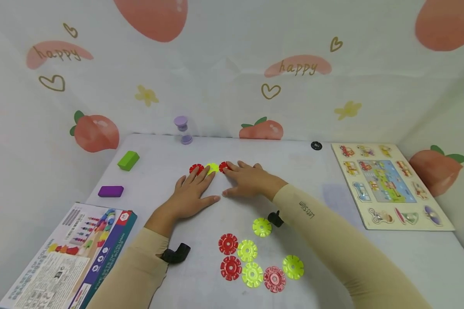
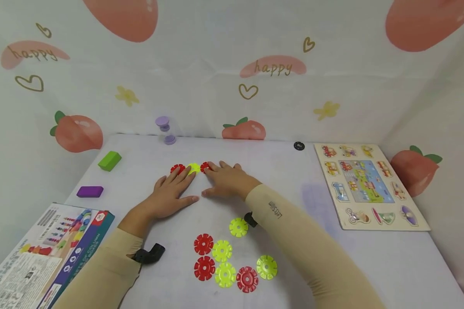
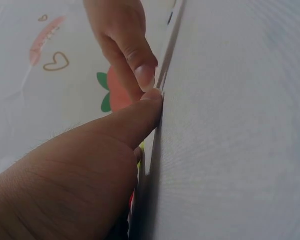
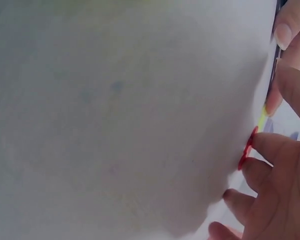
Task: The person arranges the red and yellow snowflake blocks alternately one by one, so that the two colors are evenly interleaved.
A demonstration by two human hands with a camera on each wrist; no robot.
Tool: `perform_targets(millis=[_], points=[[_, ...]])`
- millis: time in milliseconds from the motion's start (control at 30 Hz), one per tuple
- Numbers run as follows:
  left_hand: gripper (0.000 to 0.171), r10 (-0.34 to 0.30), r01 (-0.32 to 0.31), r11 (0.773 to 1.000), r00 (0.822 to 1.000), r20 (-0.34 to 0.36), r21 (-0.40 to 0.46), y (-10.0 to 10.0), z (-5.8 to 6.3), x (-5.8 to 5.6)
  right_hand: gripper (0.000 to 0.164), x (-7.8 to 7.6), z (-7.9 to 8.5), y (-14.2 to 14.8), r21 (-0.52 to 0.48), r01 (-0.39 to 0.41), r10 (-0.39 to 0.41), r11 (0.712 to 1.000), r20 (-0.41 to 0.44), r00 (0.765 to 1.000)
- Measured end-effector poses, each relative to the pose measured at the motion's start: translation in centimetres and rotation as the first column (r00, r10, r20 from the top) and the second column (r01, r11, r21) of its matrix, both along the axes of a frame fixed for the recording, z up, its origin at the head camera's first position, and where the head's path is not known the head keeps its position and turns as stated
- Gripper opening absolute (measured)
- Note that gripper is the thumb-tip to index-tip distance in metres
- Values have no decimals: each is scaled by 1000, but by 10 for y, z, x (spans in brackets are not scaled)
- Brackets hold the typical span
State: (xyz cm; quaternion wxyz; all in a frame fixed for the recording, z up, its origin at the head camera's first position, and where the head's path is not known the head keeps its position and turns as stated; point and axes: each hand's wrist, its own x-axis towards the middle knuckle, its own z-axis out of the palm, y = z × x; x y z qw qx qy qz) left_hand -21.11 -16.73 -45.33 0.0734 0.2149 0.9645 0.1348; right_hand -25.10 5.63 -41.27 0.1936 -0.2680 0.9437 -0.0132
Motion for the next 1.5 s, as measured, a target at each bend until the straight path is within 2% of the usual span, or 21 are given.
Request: perform_targets(millis=[300, 400, 467, 500, 567, 667, 733, 800, 900, 967, 1067, 1200, 1267, 1333, 1367, 1433, 1500], points=[[85, 1, -1, 1000, 1000, 1, 0, 1, 2, 0, 87, -1, -2, 0, -27, 27, -27, 999, 13, 1000], [84, 3, -3, 1000, 1000, 3, 3, 1, 1, 0, 85, -2, -2, 3, -133, 33, -29, 991, 32, 999], [84, 4, -4, 1000, 1000, 4, 4, 1, 0, 0, 83, 0, 2, 9, -245, 56, -44, 968, 52, 998], [85, 5, -5, 1000, 1000, 2, 3, 1, -1, 0, 81, 2, 4, 13, -307, 69, -53, 949, 60, 997], [85, 1, -1, 1000, 1000, 1, 7, 3, -2, -1, 77, 10, 10, 26, -438, 116, -84, 891, 93, 992], [86, 4, -4, 1000, 1000, 3, 13, 5, -3, -2, 66, 28, 20, 47, -623, 175, -104, 762, 150, 983], [86, 10, -10, 1000, 1000, 8, 16, 6, -2, -2, 58, 44, 24, 61, -718, 189, -87, 670, 177, 980], [86, 16, -17, 1000, 1000, 7, 6, 6, -3, -2, 50, 61, 24, 73, -783, 180, -58, 595, 182, 982], [87, 16, -16, 1000, 1000, 0, -2, 3, -4, -2, 45, 86, 19, 88, -836, 169, -22, 522, 185, 983], [87, 15, -15, 1000, 1000, -6, -5, 1, -5, -3, 45, 101, 12, 95, -848, 180, -12, 498, 201, 979], [87, 11, -11, 1000, 1000, -5, 12, -2, -7, -4, 46, 117, -3, 103, -840, 228, -20, 493, 250, 968], [87, 5, -5, 1000, 1000, -1, 21, -3, -7, -5, 54, 128, -22, 110, -810, 296, -58, 506, 311, 949], [87, 5, -5, 1000, 1000, -1, 27, -3, -7, -5, 60, 130, -29, 113, -795, 305, -73, 524, 315, 946], [87, 6, -6, 1000, 1000, -2, 28, -3, -6, -4, 63, 131, -33, 115, -777, 275, -70, 567, 287, 955], [86, 6, -6, 1000, 1000, 0, 31, -2, -5, -4, 62, 131, -35, 115, -762, 249, -71, 598, 259, 963], [87, 1, -1, 1000, 1000, 2, 31, -2, -4, -4, 59, 133, -38, 115, -725, 188, -79, 662, 183, 980], [87, -8, 8, 999, 1000, 1, 31, -1, -3, -4, 51, 135, -39, 114, -695, 146, -91, 704, 115, 989]])
